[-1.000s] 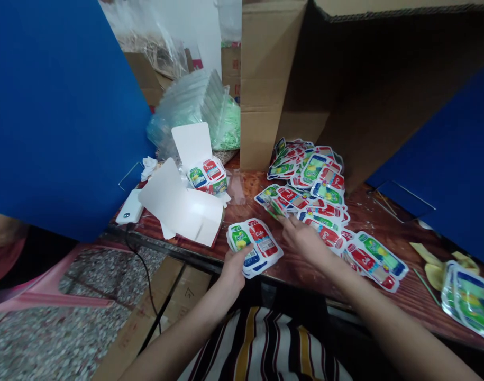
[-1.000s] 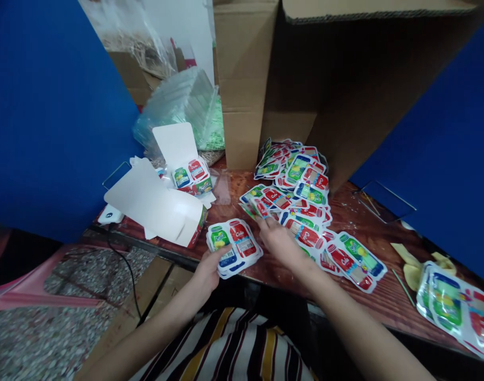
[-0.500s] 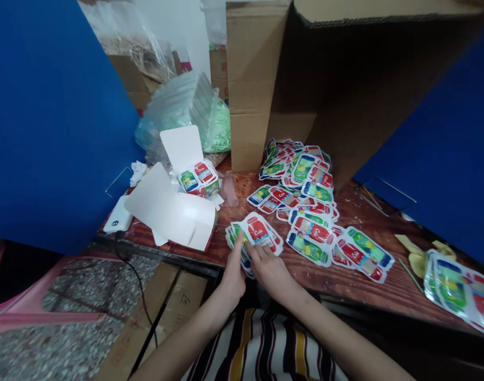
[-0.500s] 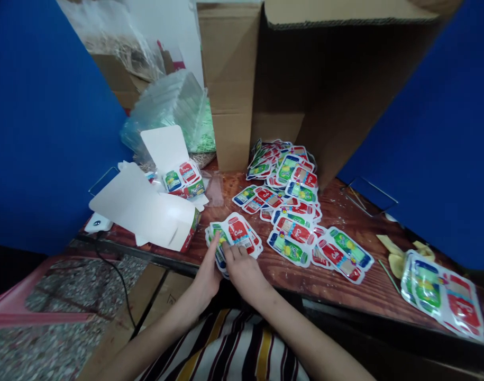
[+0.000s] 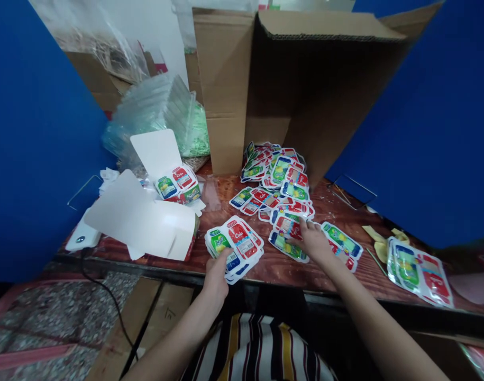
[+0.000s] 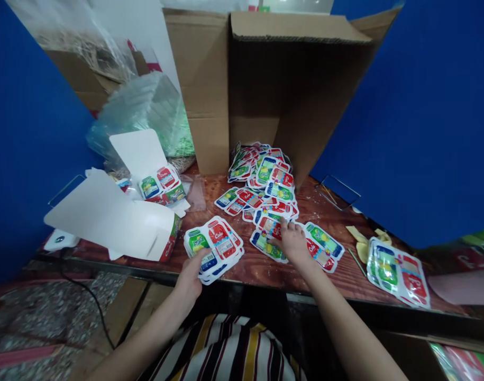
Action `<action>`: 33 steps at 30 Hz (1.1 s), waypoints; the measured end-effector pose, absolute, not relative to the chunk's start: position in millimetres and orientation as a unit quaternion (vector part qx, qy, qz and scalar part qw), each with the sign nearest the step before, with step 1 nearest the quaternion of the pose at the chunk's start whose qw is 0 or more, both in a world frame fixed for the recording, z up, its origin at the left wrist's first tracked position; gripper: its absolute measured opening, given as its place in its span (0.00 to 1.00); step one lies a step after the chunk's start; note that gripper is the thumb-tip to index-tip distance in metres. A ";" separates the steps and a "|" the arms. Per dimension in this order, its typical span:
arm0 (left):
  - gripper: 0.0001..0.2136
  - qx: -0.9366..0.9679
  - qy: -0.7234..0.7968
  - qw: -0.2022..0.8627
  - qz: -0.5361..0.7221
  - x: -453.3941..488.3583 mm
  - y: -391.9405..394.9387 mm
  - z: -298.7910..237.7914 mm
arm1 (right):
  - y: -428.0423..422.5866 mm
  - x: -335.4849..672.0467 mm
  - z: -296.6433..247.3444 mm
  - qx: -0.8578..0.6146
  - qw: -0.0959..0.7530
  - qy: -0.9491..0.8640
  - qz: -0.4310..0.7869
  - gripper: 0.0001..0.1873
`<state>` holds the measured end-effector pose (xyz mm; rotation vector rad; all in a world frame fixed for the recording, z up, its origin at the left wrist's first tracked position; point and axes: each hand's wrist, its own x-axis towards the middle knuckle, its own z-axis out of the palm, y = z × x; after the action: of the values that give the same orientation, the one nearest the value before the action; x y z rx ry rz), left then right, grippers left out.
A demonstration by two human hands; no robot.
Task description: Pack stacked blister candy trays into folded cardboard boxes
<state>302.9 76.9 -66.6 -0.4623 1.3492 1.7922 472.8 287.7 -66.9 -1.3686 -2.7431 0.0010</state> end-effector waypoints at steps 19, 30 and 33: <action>0.13 -0.169 0.534 0.421 0.714 302.8 75.3 -72.7 | 280.2 480.0 -60.5 -0.316 -0.061 -0.946 0.035 0.10; 0.13 -0.163 0.542 0.429 0.704 302.6 74.8 -72.4 | 323.2 462.6 -65.6 -0.442 0.024 -0.892 0.090 0.21; 0.12 -0.175 0.548 0.427 0.698 303.0 74.5 -70.9 | 305.7 463.0 -71.8 -0.460 0.038 -0.877 0.131 0.29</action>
<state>303.0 74.5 -70.9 -0.4366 1.3694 1.7443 463.0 305.7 -71.8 -1.4110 -2.6918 0.4024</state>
